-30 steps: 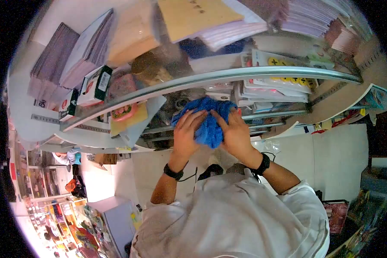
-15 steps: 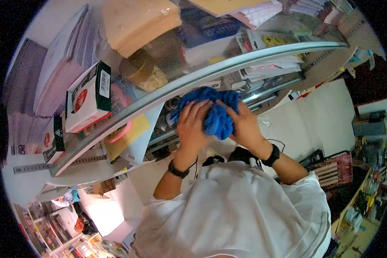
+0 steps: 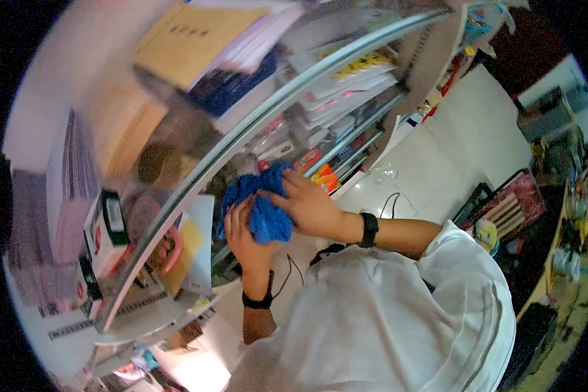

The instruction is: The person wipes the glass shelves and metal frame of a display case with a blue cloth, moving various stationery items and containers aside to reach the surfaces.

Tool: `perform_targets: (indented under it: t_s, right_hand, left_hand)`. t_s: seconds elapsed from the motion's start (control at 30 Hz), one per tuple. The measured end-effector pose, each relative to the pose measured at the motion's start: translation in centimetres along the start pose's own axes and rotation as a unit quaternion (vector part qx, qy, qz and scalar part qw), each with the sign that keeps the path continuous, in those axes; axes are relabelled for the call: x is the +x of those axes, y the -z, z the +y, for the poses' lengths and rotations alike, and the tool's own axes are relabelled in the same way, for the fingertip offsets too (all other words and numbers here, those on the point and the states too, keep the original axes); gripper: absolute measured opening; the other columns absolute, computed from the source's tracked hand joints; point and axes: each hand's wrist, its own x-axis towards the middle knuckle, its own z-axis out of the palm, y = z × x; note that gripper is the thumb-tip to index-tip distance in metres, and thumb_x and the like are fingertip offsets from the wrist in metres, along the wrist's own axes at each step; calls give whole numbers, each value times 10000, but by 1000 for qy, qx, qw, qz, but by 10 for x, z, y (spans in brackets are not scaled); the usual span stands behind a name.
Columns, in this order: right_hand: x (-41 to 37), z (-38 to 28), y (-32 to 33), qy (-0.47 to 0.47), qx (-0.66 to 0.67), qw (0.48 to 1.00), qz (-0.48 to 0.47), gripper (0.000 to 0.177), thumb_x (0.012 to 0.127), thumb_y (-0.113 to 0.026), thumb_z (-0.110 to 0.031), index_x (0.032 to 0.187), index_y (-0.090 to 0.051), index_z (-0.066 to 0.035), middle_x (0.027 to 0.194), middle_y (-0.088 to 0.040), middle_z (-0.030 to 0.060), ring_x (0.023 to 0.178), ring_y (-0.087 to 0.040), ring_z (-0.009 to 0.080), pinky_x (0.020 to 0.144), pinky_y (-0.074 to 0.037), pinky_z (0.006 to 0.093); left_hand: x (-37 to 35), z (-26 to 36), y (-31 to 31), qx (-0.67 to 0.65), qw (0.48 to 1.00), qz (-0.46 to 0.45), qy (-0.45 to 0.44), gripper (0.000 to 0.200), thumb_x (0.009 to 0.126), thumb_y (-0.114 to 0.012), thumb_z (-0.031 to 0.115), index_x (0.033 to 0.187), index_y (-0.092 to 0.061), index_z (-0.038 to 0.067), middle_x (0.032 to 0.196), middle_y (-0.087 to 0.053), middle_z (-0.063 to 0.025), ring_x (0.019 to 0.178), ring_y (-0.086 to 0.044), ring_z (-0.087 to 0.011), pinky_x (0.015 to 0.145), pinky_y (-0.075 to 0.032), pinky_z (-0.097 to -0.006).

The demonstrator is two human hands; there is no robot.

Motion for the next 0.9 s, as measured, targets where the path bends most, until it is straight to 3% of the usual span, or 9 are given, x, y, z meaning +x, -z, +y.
perform_targets:
  t_s: [0.17, 0.33, 0.4, 0.5, 0.67, 0.73, 0.9]
  right_hand:
    - [-13, 31, 15, 49, 33, 998, -7, 654, 752, -683, -145, 1386, -523, -168, 1205, -577, 175, 1230, -511, 394, 1038, -456, 445]
    - [-32, 89, 44, 29, 38, 999, -5, 588, 785, -654, -151, 1362, -552, -206, 1194, -574, 204, 1171, -559, 398, 995, -489, 441]
    - [-42, 117, 59, -6, 34, 999, -31, 566, 792, -650, -156, 1348, -566, -214, 1183, -574, 220, 1149, -575, 402, 963, -511, 438]
    - [-59, 158, 78, 14, 18, 998, 60, 544, 793, -650, -159, 1331, -585, -213, 1168, -575, 237, 1135, -584, 405, 924, -531, 434]
    - [-85, 219, 108, -45, 5, 997, 66, 543, 791, -652, -148, 1327, -592, -211, 1185, -591, 229, 1111, -592, 401, 931, -514, 453]
    - [-89, 231, 127, -79, 9, 995, 64, 541, 790, -653, -144, 1324, -593, -205, 1203, -594, 220, 1111, -590, 404, 926, -508, 451]
    - [-90, 236, 141, -112, 43, 987, 103, 595, 747, -703, -121, 1328, -590, -180, 1226, -586, 206, 1099, -580, 423, 899, -503, 447]
  left_hand:
    - [9, 22, -18, 45, 999, -9, -20, 547, 723, -761, 238, 1209, -612, 36, 1230, -602, -112, 1181, -512, -387, 1070, -365, -488]
    - [28, 60, -59, 92, 993, -74, -24, 812, 537, -852, 242, 1277, -570, 62, 1267, -565, -103, 1236, -472, -382, 1094, -350, -491]
    - [42, 80, -84, 75, 994, -62, -42, 821, 536, -853, 244, 1283, -566, 62, 1272, -563, -101, 1245, -466, -386, 1094, -349, -491]
    - [61, 113, -120, 67, 994, -63, -60, 810, 547, -847, 239, 1284, -563, 63, 1297, -553, -100, 1250, -459, -392, 1085, -353, -493]
    - [91, 160, -176, 81, 990, -66, -92, 772, 586, -827, 234, 1288, -553, 67, 1323, -543, -77, 1252, -457, -378, 1074, -349, -504]
    - [100, 178, -192, 89, 989, -91, -72, 722, 622, -804, 245, 1278, -556, 70, 1327, -543, -65, 1254, -454, -371, 1070, -348, -505]
    - [110, 193, -216, 62, 994, -37, -87, 604, 685, -748, 230, 1241, -576, 67, 1320, -549, -68, 1239, -462, -373, 1068, -358, -500]
